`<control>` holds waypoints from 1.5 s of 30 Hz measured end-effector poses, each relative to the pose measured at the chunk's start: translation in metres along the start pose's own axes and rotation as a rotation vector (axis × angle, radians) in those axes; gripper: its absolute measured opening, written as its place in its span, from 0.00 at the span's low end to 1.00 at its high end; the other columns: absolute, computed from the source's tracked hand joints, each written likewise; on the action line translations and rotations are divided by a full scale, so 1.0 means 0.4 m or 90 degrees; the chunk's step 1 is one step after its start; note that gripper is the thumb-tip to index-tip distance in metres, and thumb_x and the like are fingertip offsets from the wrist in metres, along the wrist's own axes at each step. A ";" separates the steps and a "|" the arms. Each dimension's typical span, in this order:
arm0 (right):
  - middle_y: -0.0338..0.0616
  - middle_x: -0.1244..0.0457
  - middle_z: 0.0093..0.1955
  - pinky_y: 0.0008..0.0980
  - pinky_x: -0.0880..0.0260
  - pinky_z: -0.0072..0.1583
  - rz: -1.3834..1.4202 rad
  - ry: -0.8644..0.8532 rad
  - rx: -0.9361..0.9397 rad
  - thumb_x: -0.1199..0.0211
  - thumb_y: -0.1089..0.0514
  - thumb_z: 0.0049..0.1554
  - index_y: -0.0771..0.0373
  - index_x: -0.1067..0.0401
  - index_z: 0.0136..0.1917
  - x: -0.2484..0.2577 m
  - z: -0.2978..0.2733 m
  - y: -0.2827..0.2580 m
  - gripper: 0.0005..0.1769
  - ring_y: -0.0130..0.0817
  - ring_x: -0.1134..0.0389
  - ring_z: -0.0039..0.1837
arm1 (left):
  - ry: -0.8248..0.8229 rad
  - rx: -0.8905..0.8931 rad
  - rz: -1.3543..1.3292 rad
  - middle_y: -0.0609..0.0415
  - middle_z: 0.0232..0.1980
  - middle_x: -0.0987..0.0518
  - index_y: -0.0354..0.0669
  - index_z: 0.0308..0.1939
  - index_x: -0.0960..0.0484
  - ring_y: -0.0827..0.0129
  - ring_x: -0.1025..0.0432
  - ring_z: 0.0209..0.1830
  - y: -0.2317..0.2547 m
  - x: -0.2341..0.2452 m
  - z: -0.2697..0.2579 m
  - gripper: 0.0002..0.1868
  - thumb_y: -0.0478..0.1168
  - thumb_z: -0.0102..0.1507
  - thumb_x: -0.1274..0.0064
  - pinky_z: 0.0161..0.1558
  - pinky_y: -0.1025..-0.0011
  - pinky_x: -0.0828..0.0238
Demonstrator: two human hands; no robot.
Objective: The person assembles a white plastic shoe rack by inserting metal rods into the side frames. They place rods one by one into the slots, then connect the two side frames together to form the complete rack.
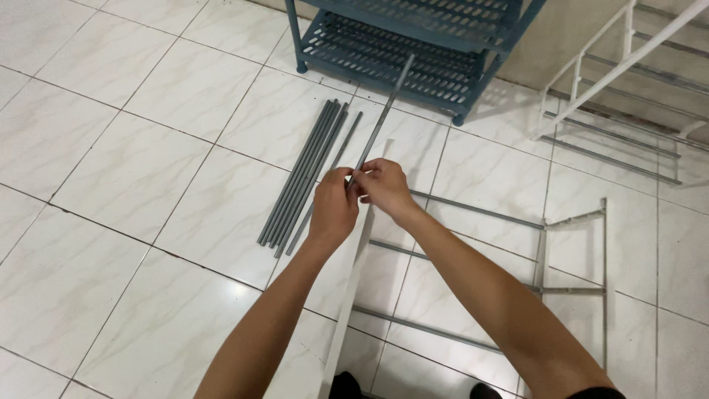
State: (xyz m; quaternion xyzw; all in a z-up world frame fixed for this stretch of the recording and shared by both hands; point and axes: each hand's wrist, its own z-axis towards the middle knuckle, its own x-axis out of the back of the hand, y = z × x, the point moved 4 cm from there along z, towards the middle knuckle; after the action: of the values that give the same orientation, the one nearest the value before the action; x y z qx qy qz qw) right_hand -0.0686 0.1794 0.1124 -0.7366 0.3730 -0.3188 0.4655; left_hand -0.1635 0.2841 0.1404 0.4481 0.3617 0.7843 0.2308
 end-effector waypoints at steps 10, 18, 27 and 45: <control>0.54 0.42 0.74 0.51 0.55 0.74 -0.610 0.138 0.355 0.41 0.65 0.55 0.63 0.25 0.59 -0.063 0.039 0.040 0.18 0.48 0.53 0.81 | 0.034 0.121 0.100 0.40 0.44 0.25 0.31 0.51 0.20 0.49 0.28 0.42 -0.274 -0.082 -0.049 0.13 0.28 0.62 0.47 0.43 0.56 0.30; 0.50 0.42 0.75 0.52 0.56 0.74 -0.589 0.135 0.328 0.43 0.67 0.54 0.61 0.24 0.57 -0.072 0.037 0.034 0.18 0.48 0.54 0.82 | -0.019 0.112 0.233 0.44 0.45 0.24 0.35 0.49 0.20 0.50 0.29 0.47 -0.408 -0.164 -0.074 0.11 0.31 0.63 0.47 0.50 0.53 0.34; 0.49 0.40 0.74 0.51 0.56 0.74 -0.587 0.132 0.342 0.43 0.68 0.53 0.60 0.23 0.55 -0.076 0.038 0.032 0.17 0.49 0.53 0.81 | -0.053 0.097 0.301 0.46 0.43 0.24 0.39 0.56 0.21 0.51 0.29 0.47 -0.444 -0.142 -0.093 0.18 0.31 0.62 0.49 0.47 0.53 0.35; 0.48 0.39 0.72 0.51 0.56 0.73 -0.590 0.122 0.340 0.43 0.66 0.54 0.60 0.23 0.53 -0.074 0.033 0.035 0.15 0.49 0.52 0.80 | -0.086 0.108 0.415 0.46 0.45 0.24 0.37 0.46 0.23 0.56 0.23 0.42 -0.502 -0.157 -0.064 0.08 0.30 0.62 0.49 0.36 0.63 0.22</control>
State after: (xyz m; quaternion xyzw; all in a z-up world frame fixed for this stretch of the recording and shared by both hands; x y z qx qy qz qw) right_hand -0.0766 0.2063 0.0911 -0.6475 -0.0439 -0.6400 0.4114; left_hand -0.1474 0.3584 -0.0573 0.6085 0.2477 0.7525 -0.0468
